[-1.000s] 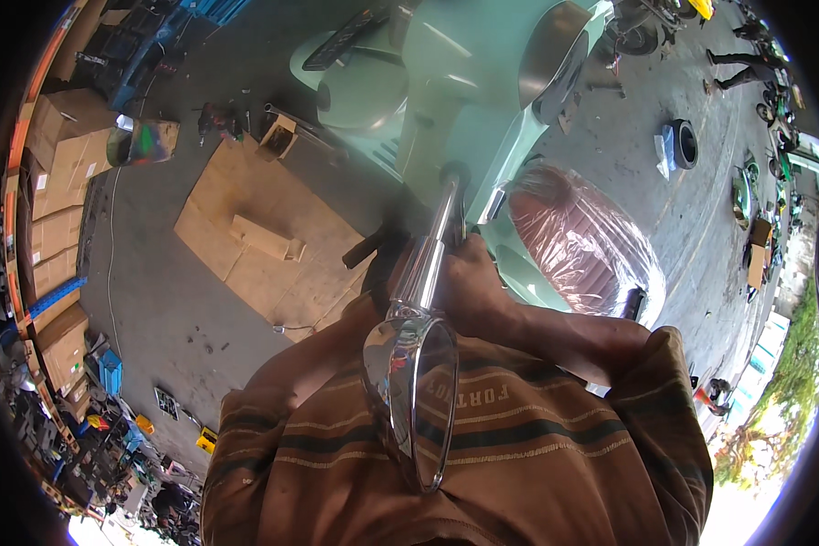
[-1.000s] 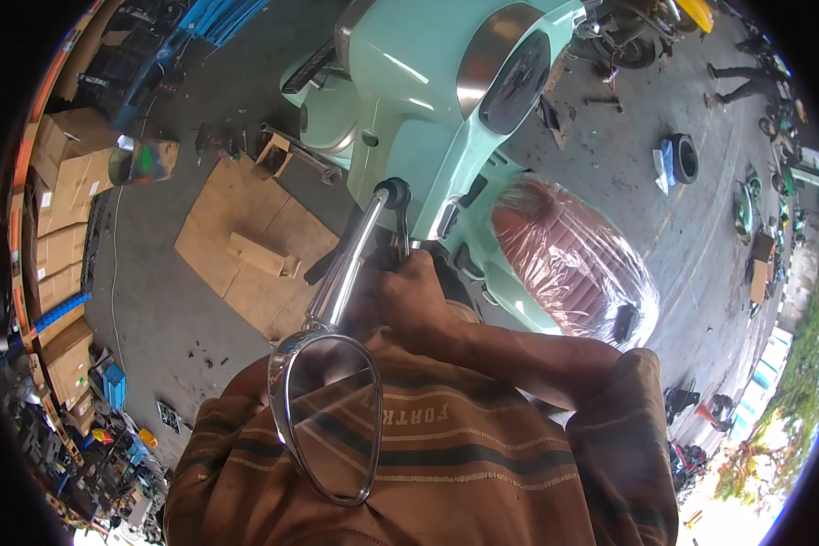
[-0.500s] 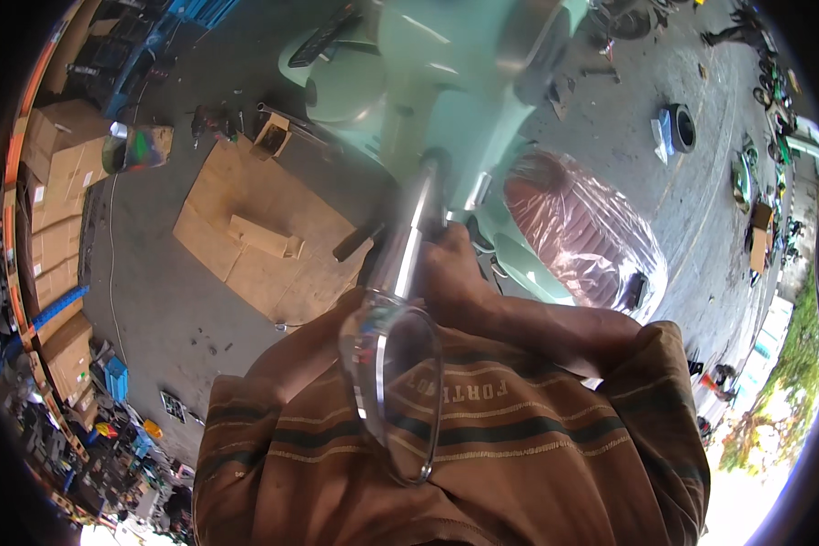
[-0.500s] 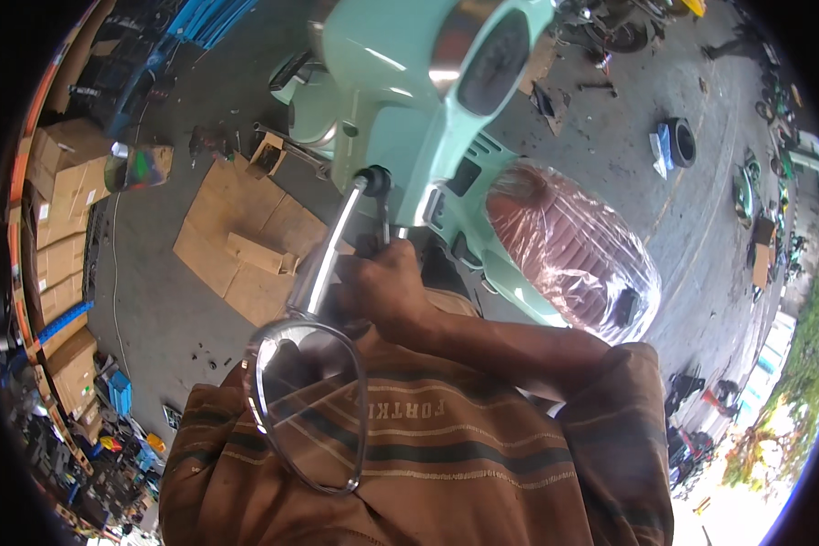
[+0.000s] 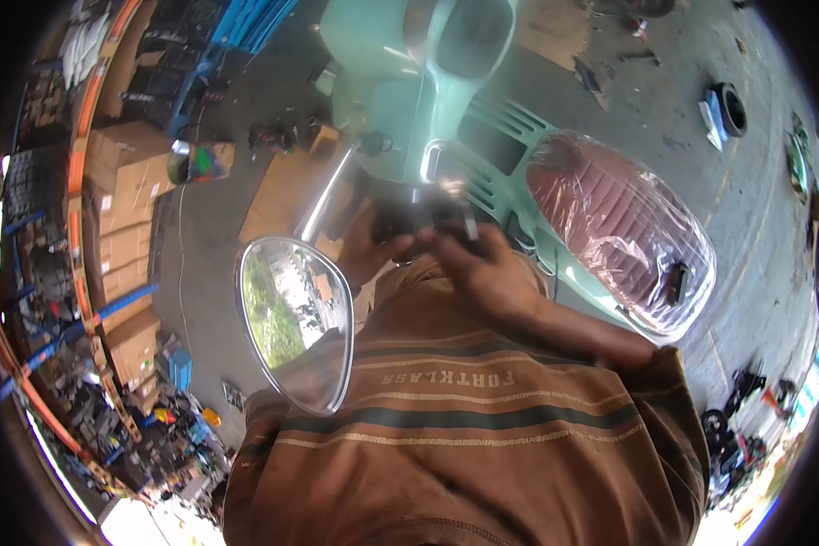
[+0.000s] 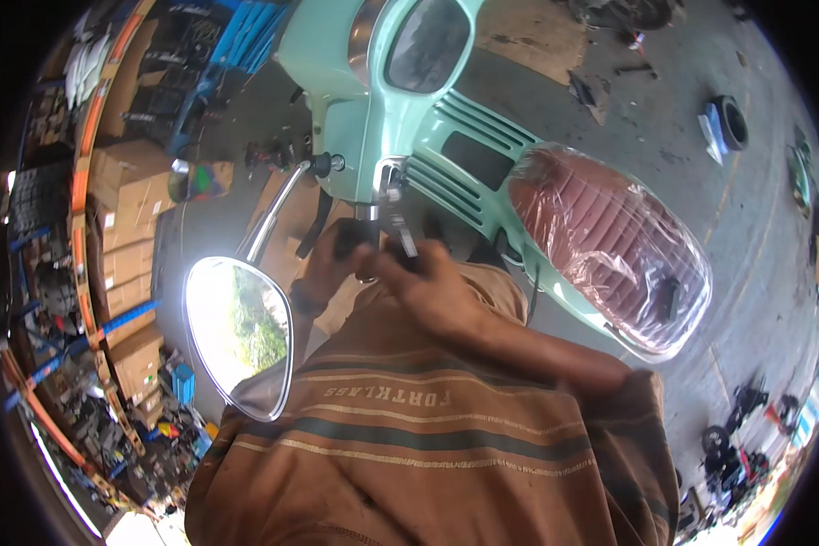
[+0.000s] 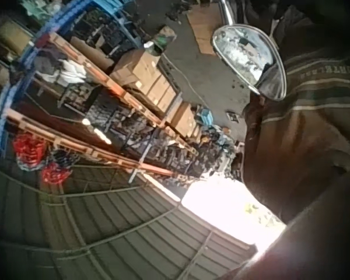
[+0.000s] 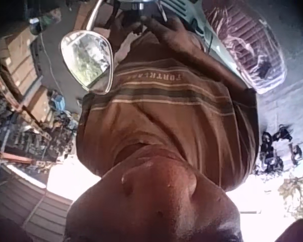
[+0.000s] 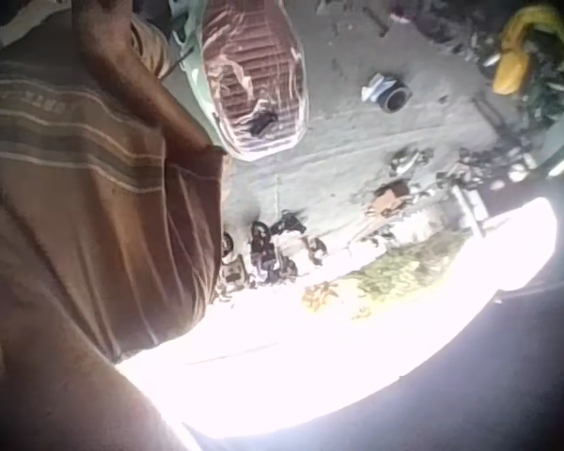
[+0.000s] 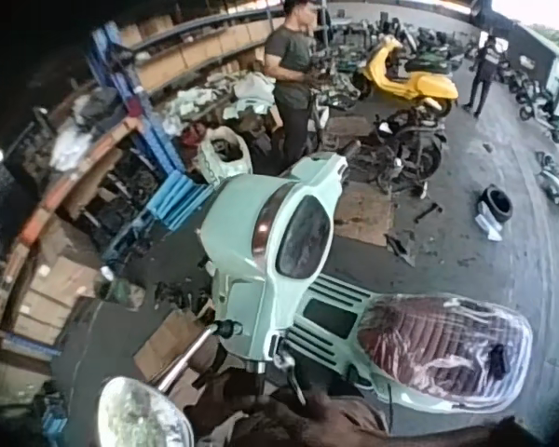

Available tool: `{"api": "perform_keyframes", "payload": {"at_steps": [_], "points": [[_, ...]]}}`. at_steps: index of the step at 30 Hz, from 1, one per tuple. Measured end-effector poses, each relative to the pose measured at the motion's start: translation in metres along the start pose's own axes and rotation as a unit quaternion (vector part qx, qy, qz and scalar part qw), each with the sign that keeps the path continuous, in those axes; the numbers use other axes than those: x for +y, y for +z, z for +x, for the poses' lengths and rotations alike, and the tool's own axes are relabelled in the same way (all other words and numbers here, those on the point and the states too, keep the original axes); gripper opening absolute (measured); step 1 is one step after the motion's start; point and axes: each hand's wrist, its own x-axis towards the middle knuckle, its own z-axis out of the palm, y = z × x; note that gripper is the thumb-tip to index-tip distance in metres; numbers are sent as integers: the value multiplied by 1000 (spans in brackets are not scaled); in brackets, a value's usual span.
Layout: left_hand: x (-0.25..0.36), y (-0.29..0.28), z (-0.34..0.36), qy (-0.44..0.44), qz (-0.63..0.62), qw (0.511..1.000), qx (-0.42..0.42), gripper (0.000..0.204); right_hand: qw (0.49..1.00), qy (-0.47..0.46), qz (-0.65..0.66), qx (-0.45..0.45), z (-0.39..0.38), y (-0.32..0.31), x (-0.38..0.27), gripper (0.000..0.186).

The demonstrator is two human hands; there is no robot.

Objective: The person installs a side mirror onto the handlebars of a green scooter, uses a wrench to tighten the mirror assembly, and later checks a component on a piece of cardboard on the floor.

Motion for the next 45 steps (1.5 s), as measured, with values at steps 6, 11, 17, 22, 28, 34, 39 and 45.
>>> {"api": "perform_keyframes", "payload": {"at_steps": [6,11,17,22,28,34,39,45], "points": [[32,17,-42,45,186,934,303,25,970,-237,-42,-18,40,-63,37,42],[74,23,9,13,131,910,393,22,960,-279,2,-35,50,-73,2,46],[73,7,38,147,115,905,382,31,954,-298,-34,-27,56,-106,-14,48],[50,-4,44,123,83,937,316,25,971,-237,-11,3,65,-135,2,47],[60,6,61,257,176,889,335,23,981,-195,10,8,69,-146,16,47],[67,5,59,154,60,932,323,27,976,-214,2,51,66,-159,6,47],[40,-7,51,108,-163,940,278,29,970,-231,15,79,75,-172,6,47],[48,11,59,158,-49,915,368,28,971,-228,-7,74,82,-177,8,46]]}}
